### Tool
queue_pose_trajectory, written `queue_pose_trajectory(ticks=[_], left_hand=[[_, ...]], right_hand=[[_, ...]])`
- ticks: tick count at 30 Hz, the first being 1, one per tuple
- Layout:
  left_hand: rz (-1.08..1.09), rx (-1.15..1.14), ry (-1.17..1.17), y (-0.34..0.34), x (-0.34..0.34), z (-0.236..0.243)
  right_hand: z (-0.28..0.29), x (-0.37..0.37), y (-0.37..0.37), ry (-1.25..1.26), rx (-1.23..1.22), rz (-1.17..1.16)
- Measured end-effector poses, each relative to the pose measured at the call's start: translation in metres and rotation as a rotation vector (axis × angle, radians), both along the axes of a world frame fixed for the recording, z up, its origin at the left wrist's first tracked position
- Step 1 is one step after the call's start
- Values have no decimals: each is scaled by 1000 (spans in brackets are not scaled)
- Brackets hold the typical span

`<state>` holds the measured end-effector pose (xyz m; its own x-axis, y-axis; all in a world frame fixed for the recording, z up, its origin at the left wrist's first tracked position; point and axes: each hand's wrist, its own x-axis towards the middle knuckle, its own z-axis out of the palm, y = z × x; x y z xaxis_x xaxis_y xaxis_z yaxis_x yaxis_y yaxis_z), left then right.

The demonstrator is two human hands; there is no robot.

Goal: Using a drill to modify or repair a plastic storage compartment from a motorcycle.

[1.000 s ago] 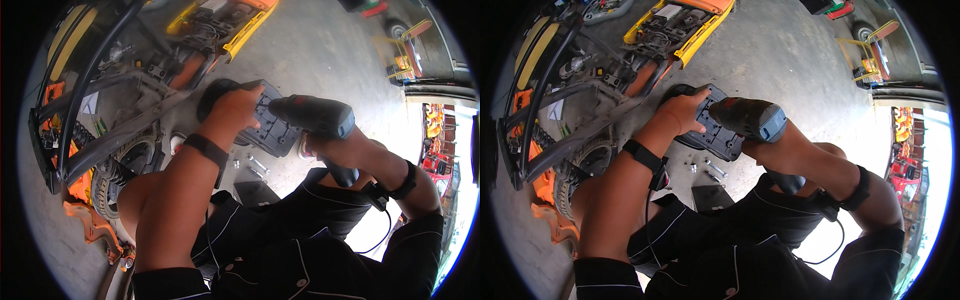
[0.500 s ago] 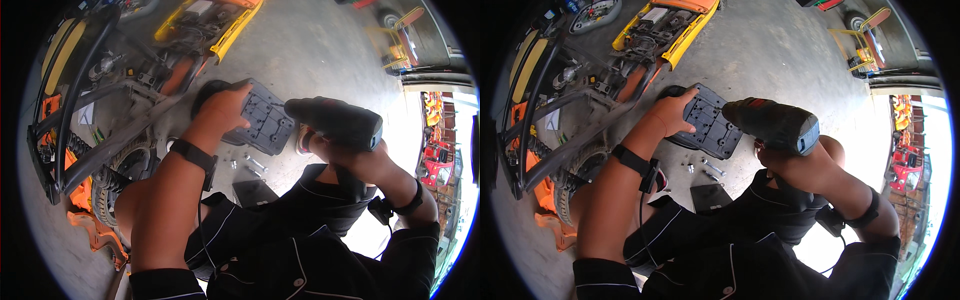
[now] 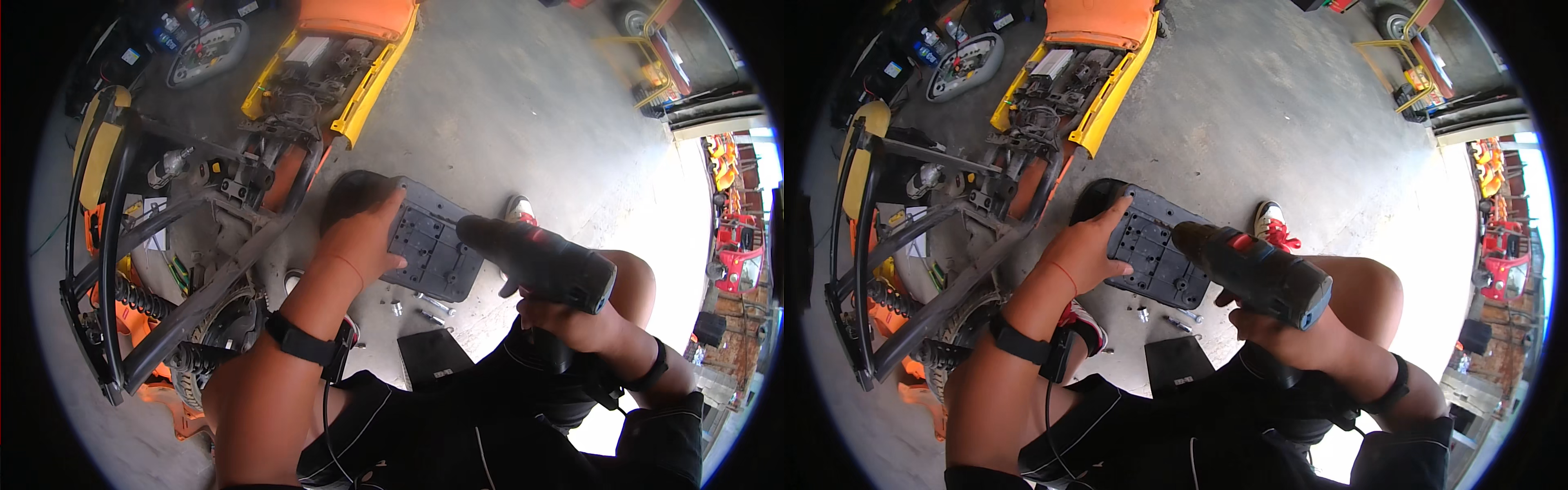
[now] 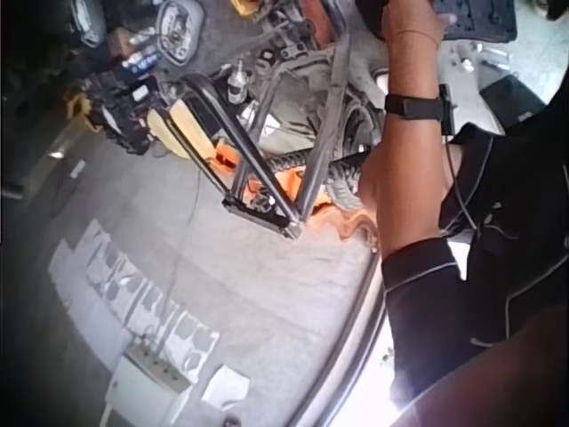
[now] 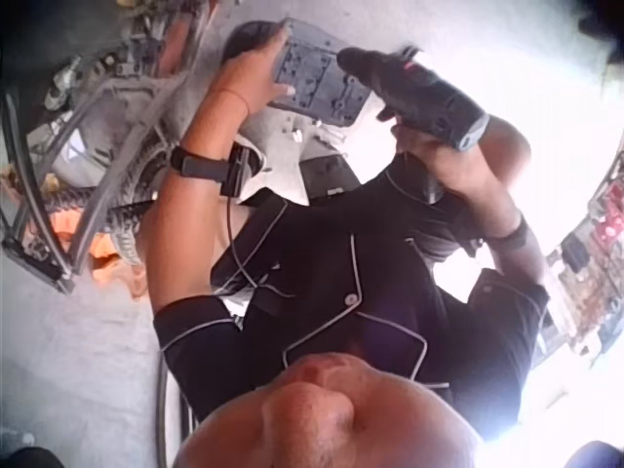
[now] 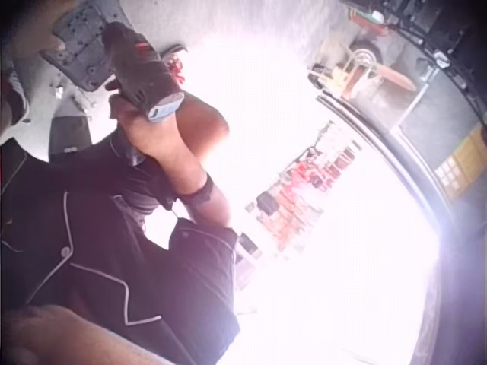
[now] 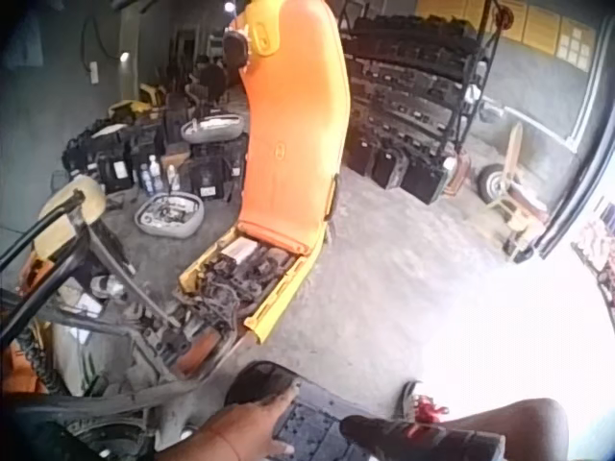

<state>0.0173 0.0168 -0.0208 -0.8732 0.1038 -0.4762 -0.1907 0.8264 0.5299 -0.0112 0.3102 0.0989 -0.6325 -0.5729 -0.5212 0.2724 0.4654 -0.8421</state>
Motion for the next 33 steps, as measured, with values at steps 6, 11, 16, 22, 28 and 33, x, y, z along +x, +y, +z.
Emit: queue_pose_trajectory(ticks=[6,11,16,22,28,33], left_hand=[[18,32,-35,-1,-2,2],[9,59,-13,0,-8,-3],[18,52,-33,-3,-7,-1],[13,44,-36,-3,-6,-1],[19,64,10,-3,-3,-9],[26,71,29,-2,-4,-8]], right_hand=[[-1,-5,-2,-111,7,81],[-6,-2,-7,150,30,150],[0,-2,-22,170,103,197],[5,0,-28,146,158,194],[16,-5,-40,165,272,252],[19,-8,-46,264,281,320]])
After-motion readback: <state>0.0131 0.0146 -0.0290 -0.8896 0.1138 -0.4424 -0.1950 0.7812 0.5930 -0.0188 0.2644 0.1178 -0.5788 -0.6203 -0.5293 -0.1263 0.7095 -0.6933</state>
